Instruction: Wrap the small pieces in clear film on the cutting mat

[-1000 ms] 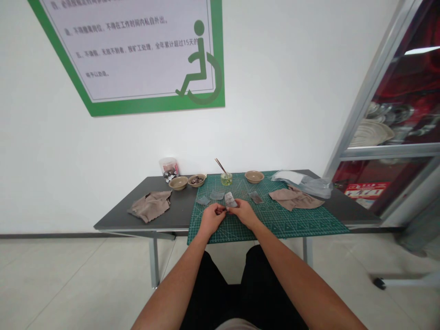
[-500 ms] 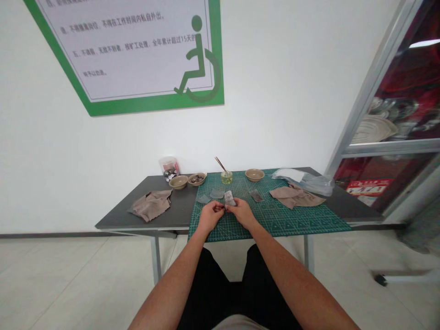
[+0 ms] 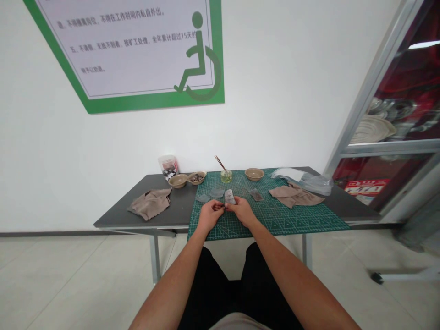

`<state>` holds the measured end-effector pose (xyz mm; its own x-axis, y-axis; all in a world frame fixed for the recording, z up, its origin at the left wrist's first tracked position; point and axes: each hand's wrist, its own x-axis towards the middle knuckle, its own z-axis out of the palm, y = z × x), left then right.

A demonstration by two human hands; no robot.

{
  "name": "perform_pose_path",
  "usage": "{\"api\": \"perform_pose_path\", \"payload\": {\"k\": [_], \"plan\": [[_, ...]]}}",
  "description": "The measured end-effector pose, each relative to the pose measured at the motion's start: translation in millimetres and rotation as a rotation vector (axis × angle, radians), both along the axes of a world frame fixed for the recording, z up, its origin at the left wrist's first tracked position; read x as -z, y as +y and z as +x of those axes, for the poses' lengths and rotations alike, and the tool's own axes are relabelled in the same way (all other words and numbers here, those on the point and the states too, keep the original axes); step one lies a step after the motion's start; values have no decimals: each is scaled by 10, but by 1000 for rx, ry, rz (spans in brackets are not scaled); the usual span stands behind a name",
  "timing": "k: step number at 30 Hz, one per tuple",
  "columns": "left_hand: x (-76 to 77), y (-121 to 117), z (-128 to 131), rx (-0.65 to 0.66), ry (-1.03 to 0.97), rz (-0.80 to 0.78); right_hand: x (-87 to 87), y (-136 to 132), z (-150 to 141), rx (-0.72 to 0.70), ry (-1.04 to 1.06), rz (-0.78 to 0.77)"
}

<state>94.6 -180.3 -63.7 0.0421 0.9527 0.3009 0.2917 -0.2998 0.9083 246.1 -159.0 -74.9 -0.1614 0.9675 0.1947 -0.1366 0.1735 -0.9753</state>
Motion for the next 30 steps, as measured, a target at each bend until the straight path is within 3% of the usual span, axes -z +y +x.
{"api": "perform_pose_path", "payload": {"k": [3,10,17,25,30], "plan": [[11,-3,1,34,26,19,-29,-16,-3,32,15,-18],[-5,-2,-1,-15,3,-4,-121,-72,18,-39,43,-43],[40,15,-14,48,31,27,-103,-56,16,-4,-8,-25],[16,-11,-13,25,-16,2,-74,-38,18,-55,152,-89],[8,-7,-11,28,-16,-9,-86,-48,17,-37,140,-95]]}}
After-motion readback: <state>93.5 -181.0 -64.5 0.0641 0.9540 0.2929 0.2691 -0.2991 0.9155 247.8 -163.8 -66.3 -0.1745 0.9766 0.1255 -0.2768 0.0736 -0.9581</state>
